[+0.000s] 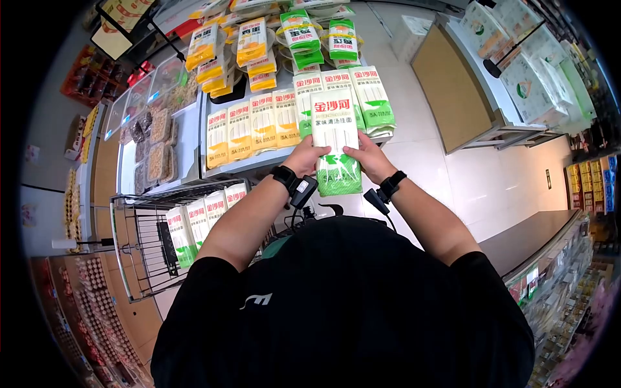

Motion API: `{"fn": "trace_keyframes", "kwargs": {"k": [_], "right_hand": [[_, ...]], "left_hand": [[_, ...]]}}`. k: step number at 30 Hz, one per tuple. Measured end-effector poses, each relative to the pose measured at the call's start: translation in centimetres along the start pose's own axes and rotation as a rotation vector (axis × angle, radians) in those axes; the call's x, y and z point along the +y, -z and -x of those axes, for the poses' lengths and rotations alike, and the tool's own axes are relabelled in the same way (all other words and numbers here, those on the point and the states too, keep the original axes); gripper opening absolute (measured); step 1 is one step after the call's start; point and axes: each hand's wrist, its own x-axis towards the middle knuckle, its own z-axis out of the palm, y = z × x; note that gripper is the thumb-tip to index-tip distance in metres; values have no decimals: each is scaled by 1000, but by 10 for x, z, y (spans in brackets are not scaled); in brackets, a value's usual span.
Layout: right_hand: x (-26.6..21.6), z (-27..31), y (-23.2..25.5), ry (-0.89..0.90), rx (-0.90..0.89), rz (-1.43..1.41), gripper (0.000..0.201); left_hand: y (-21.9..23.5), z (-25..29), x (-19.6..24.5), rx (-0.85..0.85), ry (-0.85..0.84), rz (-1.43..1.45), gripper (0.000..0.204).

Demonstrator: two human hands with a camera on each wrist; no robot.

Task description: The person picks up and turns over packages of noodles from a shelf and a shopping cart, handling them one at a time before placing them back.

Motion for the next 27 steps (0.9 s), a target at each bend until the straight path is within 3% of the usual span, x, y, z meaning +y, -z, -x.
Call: {"fn": "trace_keyframes", "kwargs": {"k": [7,10,11,16,18,21,27], "right_hand": [[-2,-108,-26,-33,111,-18,58],[4,-140,-22,-32,148,8,56],[4,-150,-17,-30,160,57,55],[8,-195,5,-113,246,283,54],[13,-208,16,-157,248,464,56],[20,-224,23,-173,282,530,57],[30,-246,35,-165,299,727,56]], "left_hand": [[76,-58,47,71,-20,-85,48],[104,-85,59,8,118,-72,50],[111,-94,57,-4,94,-110,46],[126,-124,63,44,165,-215,38],[138,-143,54,70,87,-447,34],[145,-159,51,128,104,-590,32],[153,-181,52,246,65,-820,41]]}}
